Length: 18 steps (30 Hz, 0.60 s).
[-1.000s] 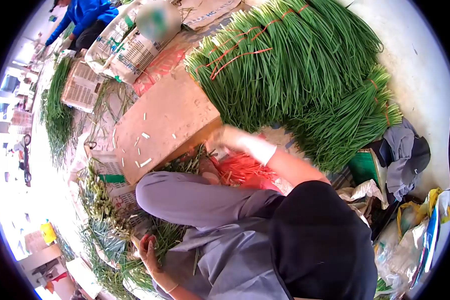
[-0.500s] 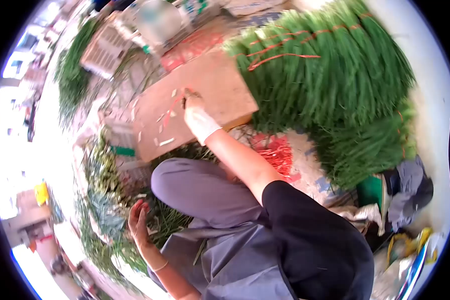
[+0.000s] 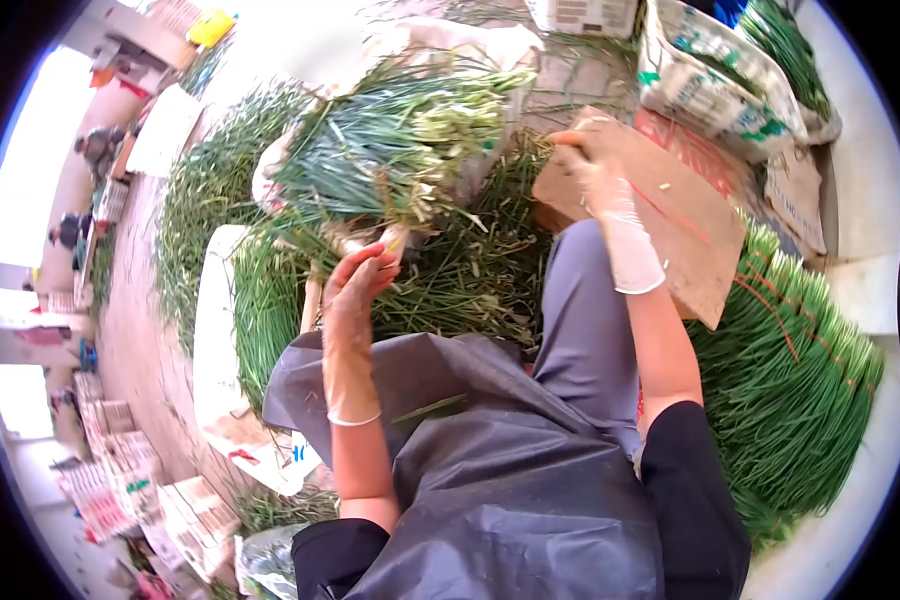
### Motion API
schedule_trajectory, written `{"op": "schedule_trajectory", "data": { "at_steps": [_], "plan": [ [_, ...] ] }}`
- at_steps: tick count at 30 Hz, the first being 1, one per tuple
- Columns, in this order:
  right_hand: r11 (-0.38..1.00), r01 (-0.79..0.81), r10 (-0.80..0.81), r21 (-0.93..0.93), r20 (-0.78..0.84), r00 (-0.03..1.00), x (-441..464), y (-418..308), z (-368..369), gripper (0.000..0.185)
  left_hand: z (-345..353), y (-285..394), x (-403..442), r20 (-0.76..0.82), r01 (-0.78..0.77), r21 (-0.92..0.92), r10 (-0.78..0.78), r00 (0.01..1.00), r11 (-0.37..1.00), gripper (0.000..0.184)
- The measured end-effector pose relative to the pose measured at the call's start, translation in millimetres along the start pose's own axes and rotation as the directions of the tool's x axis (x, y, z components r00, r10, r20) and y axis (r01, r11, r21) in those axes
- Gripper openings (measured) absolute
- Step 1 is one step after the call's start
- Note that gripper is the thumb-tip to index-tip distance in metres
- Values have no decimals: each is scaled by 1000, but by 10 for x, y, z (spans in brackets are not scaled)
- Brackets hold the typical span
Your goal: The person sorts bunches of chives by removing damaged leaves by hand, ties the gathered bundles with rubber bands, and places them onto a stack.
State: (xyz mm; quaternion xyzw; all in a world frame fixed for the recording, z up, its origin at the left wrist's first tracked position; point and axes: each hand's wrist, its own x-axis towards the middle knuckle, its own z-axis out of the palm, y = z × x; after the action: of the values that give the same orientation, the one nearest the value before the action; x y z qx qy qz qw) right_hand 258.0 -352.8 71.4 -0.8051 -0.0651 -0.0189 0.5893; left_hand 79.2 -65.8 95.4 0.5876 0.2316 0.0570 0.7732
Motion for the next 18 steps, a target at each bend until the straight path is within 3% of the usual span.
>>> {"op": "schedule_trajectory", "data": {
  "at_steps": [1, 2, 4, 5, 6, 8, 10, 11, 14, 15, 16, 17, 18],
  "plan": [
    [987, 102, -90, -123, 102, 991, -37, -330, 311, 22, -39, -141, 66, 1, 23, -194, -23, 1000, 981, 26],
    [947, 302, -276, -112, 204, 939, -21, -336, 687, 22, -113, -344, 143, 25, 58, -264, -53, 998, 963, 25],
    [837, 410, -239, -362, 433, 869, -32, -357, 1358, 26, -121, -654, 146, 39, 181, -338, -179, 983, 923, 23],
    [714, 412, -149, -566, 452, 879, -113, -462, 1591, 25, -121, -802, 121, 38, 252, -345, -255, 966, 904, 23],
    [476, 488, -244, -732, 423, 873, -73, -227, 1902, 30, -154, -905, 98, 20, 295, -306, -304, 953, 905, 21],
    [275, 313, -259, -909, 243, 935, 0, 40, 2315, 38, -271, -1038, 75, 27, 337, -282, -343, 939, 898, 19],
    [369, 146, 46, -918, 175, 983, 30, 112, 2523, 44, -417, -1068, 108, 10, 335, -297, -347, 938, 894, 19],
    [471, 221, 46, -854, 274, 961, 7, 55, 2499, 41, -496, -1090, 90, 0, 343, -288, -358, 934, 894, 18],
    [805, 157, 178, -572, 487, 855, -209, -448, 2371, 43, -708, -1170, 191, -209, 185, -388, -282, 936, 903, 18],
    [940, 50, 127, -337, 482, 867, -151, -63, 2448, 49, -756, -1218, 278, -359, 156, -359, -291, 887, 920, 20],
    [892, 126, 63, -434, 394, 917, -142, -53, 2430, 44, -851, -1328, 415, -454, 149, -280, -268, 850, 948, 26],
    [768, 158, 136, -620, 400, 906, -67, -142, 2406, 40, -923, -1464, 553, -568, 90, 10, -69, 820, 996, 37],
    [606, 193, 210, -772, 389, 897, -25, -186, 2369, 36, -1029, -1581, 735, -553, 67, 386, 172, 816, 920, 53]
  ]
}}
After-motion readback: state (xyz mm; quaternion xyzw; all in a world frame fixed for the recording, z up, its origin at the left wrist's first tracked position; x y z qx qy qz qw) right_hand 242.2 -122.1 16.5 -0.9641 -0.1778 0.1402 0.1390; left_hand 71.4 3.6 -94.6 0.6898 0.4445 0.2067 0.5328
